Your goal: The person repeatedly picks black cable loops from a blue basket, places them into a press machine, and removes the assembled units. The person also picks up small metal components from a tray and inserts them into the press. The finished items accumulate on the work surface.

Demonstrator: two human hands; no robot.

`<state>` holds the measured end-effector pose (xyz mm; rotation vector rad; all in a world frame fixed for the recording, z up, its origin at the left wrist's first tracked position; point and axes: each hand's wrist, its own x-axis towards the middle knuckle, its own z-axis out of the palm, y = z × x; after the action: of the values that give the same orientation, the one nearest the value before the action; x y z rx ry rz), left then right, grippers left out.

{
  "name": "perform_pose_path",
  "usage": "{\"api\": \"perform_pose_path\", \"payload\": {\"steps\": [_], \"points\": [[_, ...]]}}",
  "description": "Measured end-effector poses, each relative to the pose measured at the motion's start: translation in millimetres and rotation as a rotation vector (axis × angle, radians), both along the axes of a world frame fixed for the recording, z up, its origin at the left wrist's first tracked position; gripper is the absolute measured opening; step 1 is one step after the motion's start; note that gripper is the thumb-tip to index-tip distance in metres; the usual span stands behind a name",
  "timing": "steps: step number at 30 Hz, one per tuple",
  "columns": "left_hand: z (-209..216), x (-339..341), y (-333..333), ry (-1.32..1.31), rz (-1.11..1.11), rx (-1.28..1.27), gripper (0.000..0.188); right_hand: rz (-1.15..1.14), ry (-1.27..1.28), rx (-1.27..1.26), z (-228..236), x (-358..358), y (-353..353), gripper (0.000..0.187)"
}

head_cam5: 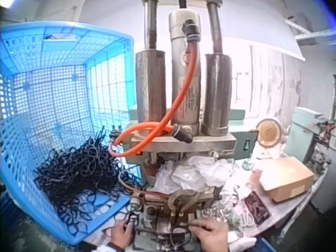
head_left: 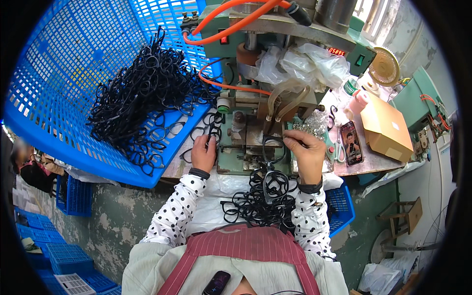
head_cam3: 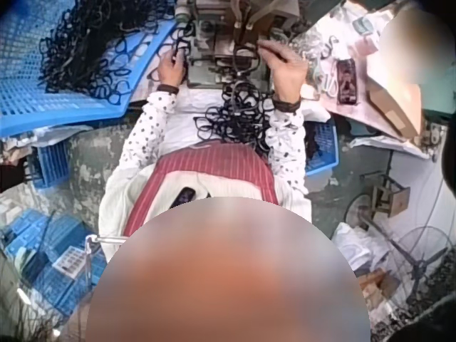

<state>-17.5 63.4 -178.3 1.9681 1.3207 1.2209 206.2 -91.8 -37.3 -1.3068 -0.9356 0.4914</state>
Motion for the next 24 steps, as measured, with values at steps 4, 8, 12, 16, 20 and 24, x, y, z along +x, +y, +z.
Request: {"api": "perform_pose_path", "payload": {"steps": [4,8,12,16,20,24], "points": [[34,2,-4,-0.07,-0.003,-0.041,0.018,0.032,0.109,-0.04,-3,-10,7,0.036],[78,9,-29,-0.163,-0.1,0.12,0.014,-0.027,0.067,-0.082,-5,-15,22,0.047],[112,17,-50,-0.117,-0.356,0.588,0.026,-0.057,0.113,-0.023,-1,-22,31,0.054],[125,32,-67,-0.058,-0.724,0.814,0.041,-0.045,0.166,-0.01,-3,-24,32,0.059],[124,51,-70,0.004,-0.957,0.796,0.041,-0.199,-0.175,-0.058,-7,3,23,0.06],[118,59,-70,-0.005,-1.007,0.756,0.044,-0.682,-0.694,-0.485,-75,92,0,0.031]]}}
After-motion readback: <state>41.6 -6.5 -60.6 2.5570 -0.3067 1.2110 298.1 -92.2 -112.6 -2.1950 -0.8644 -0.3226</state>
